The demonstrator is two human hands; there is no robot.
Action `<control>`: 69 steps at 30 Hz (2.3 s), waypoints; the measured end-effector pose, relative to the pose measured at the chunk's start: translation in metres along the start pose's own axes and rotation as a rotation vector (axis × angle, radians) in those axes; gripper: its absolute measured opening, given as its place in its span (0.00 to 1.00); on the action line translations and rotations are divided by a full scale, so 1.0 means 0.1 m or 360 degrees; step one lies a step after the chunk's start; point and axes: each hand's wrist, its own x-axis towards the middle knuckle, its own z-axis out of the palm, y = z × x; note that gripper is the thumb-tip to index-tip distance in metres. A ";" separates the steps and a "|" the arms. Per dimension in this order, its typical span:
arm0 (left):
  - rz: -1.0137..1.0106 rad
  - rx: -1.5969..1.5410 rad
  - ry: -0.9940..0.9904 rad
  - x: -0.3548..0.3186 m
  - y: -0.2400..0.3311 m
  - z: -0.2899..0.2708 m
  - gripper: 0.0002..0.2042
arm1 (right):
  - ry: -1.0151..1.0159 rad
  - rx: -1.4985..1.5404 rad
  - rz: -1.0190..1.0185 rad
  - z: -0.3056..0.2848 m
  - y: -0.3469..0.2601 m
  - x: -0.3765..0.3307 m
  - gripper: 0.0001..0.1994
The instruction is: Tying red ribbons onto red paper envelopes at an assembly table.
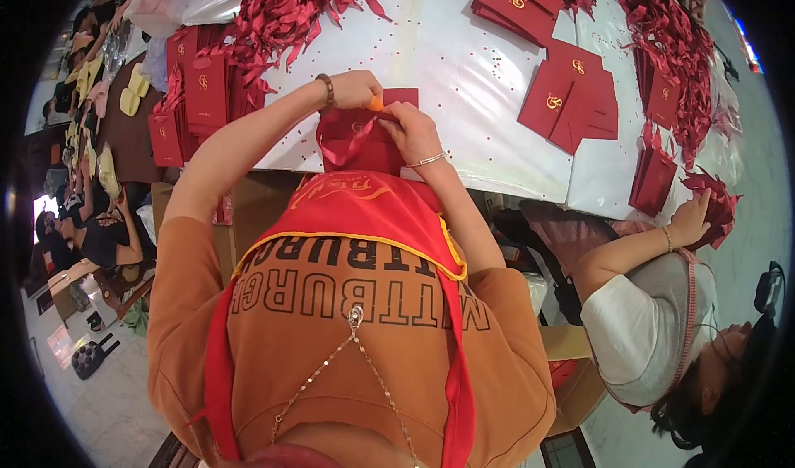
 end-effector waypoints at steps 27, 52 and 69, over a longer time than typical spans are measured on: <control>0.0253 -0.1596 0.0962 -0.12 -0.18 -0.39 0.07 | -0.0298 0.1119 0.0396 -0.07 0.10 -0.03 0.09; -0.0814 0.0362 0.1849 -0.19 -1.15 -0.18 0.15 | 0.0448 0.0737 0.0482 -0.06 0.10 0.18 0.08; 0.0734 -0.1671 0.0496 -1.28 -0.20 0.43 0.12 | -0.0197 0.0208 -0.0037 0.15 -0.39 0.34 0.18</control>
